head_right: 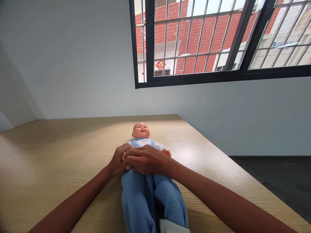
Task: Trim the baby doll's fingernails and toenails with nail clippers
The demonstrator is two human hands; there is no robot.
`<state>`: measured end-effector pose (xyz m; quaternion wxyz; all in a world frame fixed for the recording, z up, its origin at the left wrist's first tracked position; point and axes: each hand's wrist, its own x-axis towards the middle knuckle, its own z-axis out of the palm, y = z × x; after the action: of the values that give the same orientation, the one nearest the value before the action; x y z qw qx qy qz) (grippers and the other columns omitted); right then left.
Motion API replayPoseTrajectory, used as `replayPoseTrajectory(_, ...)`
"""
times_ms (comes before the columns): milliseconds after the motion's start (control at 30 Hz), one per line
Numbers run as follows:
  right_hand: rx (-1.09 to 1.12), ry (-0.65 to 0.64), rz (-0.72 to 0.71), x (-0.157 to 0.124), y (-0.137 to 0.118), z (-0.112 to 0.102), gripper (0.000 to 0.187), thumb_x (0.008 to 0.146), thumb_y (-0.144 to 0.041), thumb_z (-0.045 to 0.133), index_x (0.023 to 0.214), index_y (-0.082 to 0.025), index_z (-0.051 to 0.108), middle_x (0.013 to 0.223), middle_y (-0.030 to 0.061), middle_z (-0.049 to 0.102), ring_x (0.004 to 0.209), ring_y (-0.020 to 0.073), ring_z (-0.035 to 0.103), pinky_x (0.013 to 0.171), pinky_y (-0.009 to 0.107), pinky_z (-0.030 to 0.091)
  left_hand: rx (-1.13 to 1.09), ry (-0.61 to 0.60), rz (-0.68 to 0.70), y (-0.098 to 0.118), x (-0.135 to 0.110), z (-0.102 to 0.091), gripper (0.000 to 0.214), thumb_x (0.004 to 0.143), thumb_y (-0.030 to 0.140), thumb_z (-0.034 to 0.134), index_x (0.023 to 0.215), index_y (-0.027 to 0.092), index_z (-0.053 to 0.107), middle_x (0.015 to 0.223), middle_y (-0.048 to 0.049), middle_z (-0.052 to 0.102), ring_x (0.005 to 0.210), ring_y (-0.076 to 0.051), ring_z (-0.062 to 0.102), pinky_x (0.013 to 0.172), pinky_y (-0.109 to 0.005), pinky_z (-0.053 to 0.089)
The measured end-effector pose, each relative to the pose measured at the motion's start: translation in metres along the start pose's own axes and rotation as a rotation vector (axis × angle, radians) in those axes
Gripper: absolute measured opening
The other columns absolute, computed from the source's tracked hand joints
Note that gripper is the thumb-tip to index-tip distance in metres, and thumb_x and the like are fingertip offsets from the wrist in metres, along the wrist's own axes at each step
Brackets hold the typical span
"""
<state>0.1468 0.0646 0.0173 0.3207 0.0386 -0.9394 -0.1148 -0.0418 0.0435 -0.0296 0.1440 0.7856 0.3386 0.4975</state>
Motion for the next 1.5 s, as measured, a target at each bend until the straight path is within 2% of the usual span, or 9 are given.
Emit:
replayPoseTrajectory(200, -0.033, 0.019, -0.024, 0.0, -0.0005, 0.0007, 0.02, 0.1, -0.027, 0.046, 0.084, -0.018, 0.054, 0.092, 0.0018, 0.065, 0.071, 0.0109, 0.054, 0.061, 0.028, 0.041, 0.009, 0.001, 0.0, -0.0021, -0.0004, 0.0009, 0.008, 0.068, 0.011, 0.05, 0.065, 0.016, 0.045, 0.068, 0.0027, 0.05, 0.065, -0.011, 0.042, 0.064, -0.024, 0.034)
replayPoseTrajectory(433, -0.047, 0.068, -0.059, 0.0012, -0.0007, 0.0, 0.02, 0.099, -0.017, 0.043, 0.082, -0.018, 0.054, 0.087, -0.0004, 0.063, 0.068, 0.0099, 0.051, 0.058, 0.028, 0.039, 0.019, -0.006, -0.009, -0.0011, -0.0005, 0.0, 0.009, 0.065, 0.009, 0.05, 0.065, 0.017, 0.045, 0.068, 0.0025, 0.05, 0.066, -0.012, 0.044, 0.064, -0.024, 0.034)
replayPoseTrajectory(533, -0.029, 0.048, -0.047, 0.0005, -0.0008, -0.0001, 0.018, 0.099, -0.02, 0.043, 0.085, -0.017, 0.055, 0.088, 0.0013, 0.063, 0.071, 0.0108, 0.052, 0.061, 0.027, 0.042, 0.032, -0.009, -0.002, 0.0002, 0.0004, -0.0008, 0.009, 0.066, 0.009, 0.05, 0.065, 0.016, 0.044, 0.068, 0.0026, 0.05, 0.066, -0.011, 0.044, 0.064, -0.024, 0.034)
replayPoseTrajectory(667, -0.006, 0.029, -0.078, 0.0009, -0.0009, -0.0003, 0.02, 0.1, -0.026, 0.044, 0.086, -0.017, 0.056, 0.087, 0.001, 0.062, 0.071, 0.0109, 0.05, 0.059, 0.028, 0.04, 0.028, -0.023, -0.004, 0.0012, 0.001, -0.0014, 0.009, 0.066, 0.012, 0.053, 0.066, 0.016, 0.044, 0.069, 0.0022, 0.051, 0.067, -0.012, 0.044, 0.064, -0.024, 0.034)
replayPoseTrajectory(867, 0.04, -0.021, -0.031, 0.0022, -0.0015, -0.002, 0.021, 0.099, -0.03, 0.048, 0.084, -0.017, 0.057, 0.083, 0.0006, 0.063, 0.07, 0.0118, 0.053, 0.061, 0.029, 0.039, 0.046, -0.027, -0.015, -0.0014, 0.0, -0.0005, 0.01, 0.066, 0.012, 0.053, 0.066, 0.017, 0.045, 0.07, 0.0019, 0.053, 0.067, -0.012, 0.045, 0.065, -0.025, 0.035)
replayPoseTrajectory(1133, 0.002, 0.001, -0.037, 0.0029, -0.0019, -0.0014, 0.027, 0.1, -0.025, 0.046, 0.075, -0.018, 0.056, 0.079, -0.0012, 0.062, 0.062, 0.0102, 0.047, 0.055, 0.029, 0.036, 0.058, -0.014, -0.02, -0.0019, -0.0002, -0.001, 0.008, 0.068, 0.015, 0.055, 0.067, 0.016, 0.048, 0.071, 0.001, 0.055, 0.067, -0.013, 0.047, 0.066, -0.025, 0.038)
replayPoseTrajectory(1300, 0.007, 0.019, -0.034, 0.0045, -0.0028, -0.002, 0.028, 0.099, -0.027, 0.047, 0.074, -0.018, 0.055, 0.077, -0.001, 0.06, 0.061, 0.0104, 0.046, 0.056, 0.028, 0.035, 0.06, -0.022, -0.024, -0.0016, -0.0007, -0.0014, 0.007, 0.068, 0.013, 0.053, 0.067, 0.017, 0.048, 0.071, 0.0007, 0.056, 0.068, -0.013, 0.048, 0.066, -0.025, 0.038)
replayPoseTrajectory(1500, -0.007, 0.02, -0.044, 0.0026, -0.0022, -0.0008, 0.027, 0.099, -0.02, 0.045, 0.074, -0.018, 0.055, 0.076, -0.0019, 0.059, 0.06, 0.0096, 0.045, 0.056, 0.028, 0.035, 0.064, -0.019, -0.025, -0.0003, 0.0005, -0.0015, 0.006, 0.067, 0.014, 0.054, 0.066, 0.016, 0.048, 0.069, 0.0011, 0.054, 0.067, -0.013, 0.046, 0.065, -0.024, 0.037)
